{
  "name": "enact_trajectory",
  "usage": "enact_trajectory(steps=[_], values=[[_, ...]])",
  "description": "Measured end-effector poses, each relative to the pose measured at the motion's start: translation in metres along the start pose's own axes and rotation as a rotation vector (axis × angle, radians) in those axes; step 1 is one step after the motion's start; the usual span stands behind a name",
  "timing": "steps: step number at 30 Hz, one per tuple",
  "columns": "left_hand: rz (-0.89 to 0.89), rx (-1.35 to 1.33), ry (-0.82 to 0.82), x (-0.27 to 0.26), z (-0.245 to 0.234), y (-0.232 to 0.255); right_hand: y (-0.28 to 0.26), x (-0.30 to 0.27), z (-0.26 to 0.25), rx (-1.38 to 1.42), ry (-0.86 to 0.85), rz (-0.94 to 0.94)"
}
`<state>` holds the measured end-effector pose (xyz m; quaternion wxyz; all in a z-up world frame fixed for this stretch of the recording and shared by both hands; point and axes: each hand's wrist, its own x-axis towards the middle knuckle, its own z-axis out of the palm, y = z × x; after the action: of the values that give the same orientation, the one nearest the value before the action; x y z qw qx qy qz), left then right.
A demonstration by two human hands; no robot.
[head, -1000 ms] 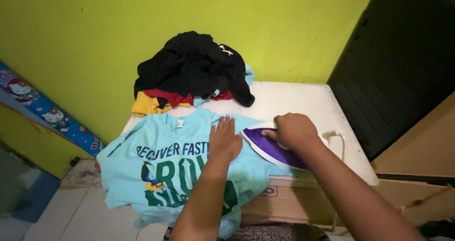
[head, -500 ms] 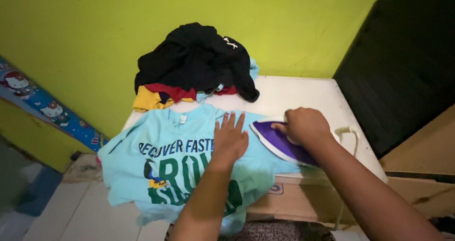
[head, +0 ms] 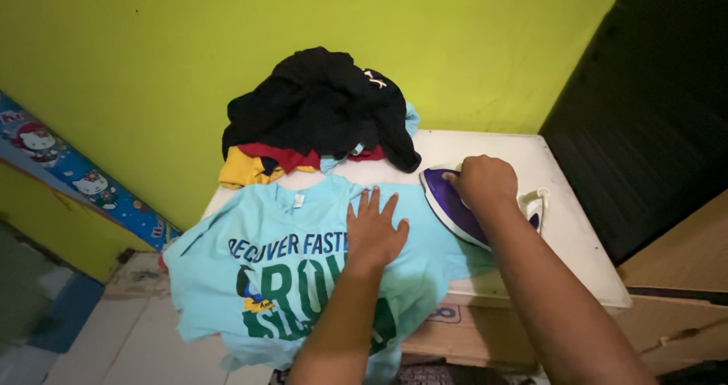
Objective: The person irons a light blue t-shirt on a white surface. They use a purple and white iron to smooth the fabric, moving it back and forth across the shirt's body and sleeves. The person adjusts the shirt's position and flips it over to iron the other side.
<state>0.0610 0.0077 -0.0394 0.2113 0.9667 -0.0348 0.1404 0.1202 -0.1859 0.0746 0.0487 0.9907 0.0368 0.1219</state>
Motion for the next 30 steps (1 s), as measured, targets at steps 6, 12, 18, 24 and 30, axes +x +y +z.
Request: enact_trajectory(steps=[6, 12, 18, 24, 30], values=[[-0.021, 0.039, -0.066, 0.002, -0.005, 0.002, 0.008, -0.010, -0.039, 0.017, -0.134, -0.001], [0.003, 0.027, -0.038, 0.000, -0.004, 0.000, 0.034, -0.018, -0.098, -0.019, -0.120, 0.117], [0.004, 0.027, -0.033, -0.002, -0.007, 0.001, 0.038, -0.034, -0.092, -0.081, -0.195, 0.012], [-0.030, 0.036, -0.084, 0.000, -0.009, 0.004, 0.014, -0.051, -0.054, -0.059, -0.243, -0.127], [-0.009, 0.030, -0.056, 0.001, -0.003, 0.001, 0.012, -0.045, -0.041, -0.028, -0.200, -0.112]])
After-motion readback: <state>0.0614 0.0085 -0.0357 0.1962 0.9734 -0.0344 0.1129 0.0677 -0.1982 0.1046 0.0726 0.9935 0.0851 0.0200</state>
